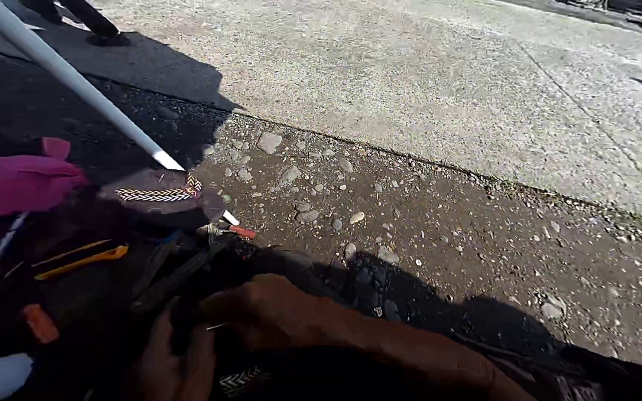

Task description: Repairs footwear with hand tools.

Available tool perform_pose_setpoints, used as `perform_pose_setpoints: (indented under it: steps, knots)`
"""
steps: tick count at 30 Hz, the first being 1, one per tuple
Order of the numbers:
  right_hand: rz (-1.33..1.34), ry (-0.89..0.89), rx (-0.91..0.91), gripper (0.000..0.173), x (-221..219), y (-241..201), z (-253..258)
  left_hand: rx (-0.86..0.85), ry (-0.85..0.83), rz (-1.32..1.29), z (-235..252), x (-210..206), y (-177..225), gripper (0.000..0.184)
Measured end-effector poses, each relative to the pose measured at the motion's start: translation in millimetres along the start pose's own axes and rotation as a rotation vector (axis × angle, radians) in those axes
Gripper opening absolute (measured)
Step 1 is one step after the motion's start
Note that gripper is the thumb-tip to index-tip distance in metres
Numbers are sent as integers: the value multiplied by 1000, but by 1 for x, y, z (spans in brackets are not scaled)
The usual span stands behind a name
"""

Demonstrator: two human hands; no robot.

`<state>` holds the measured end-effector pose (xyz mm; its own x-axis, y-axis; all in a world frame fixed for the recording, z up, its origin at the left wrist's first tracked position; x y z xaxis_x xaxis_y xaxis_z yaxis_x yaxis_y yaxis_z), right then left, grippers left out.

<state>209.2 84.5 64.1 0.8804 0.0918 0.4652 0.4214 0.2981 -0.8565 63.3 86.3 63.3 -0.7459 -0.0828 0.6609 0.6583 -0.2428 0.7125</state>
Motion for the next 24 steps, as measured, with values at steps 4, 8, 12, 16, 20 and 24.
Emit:
perform_pose_setpoints:
  steps: [4,8,12,16,20,24]
  knots:
    - [4,-89,-101,37,-11,27,-18,170,-92,116,-14,-21,-25,53]
    - [154,19,-149,23,36,49,-46,324,-45,-473,-28,2,-52,59]
    - [-119,200,-434,16,132,109,-87,570,361,-681,-52,60,-114,31]
    - [-365,268,-769,43,178,164,-126,376,236,-349,-57,36,-75,28]
    - [-37,248,-537,49,130,125,-100,219,173,-243,-45,-18,-33,42]
    - [313,102,-204,32,53,63,-61,276,229,-395,-42,-15,-42,23]
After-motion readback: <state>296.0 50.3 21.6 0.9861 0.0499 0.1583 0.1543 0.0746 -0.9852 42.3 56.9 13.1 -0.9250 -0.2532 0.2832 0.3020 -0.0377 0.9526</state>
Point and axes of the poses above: each hand's wrist, its own z-axis towards the middle knuckle, its own x-axis out of the back of the hand, y = z × x, the point moved 6 cm from there along z, towards the middle knuckle, and after that the axes turned 11 degrees about y, right-handed, at the moved point
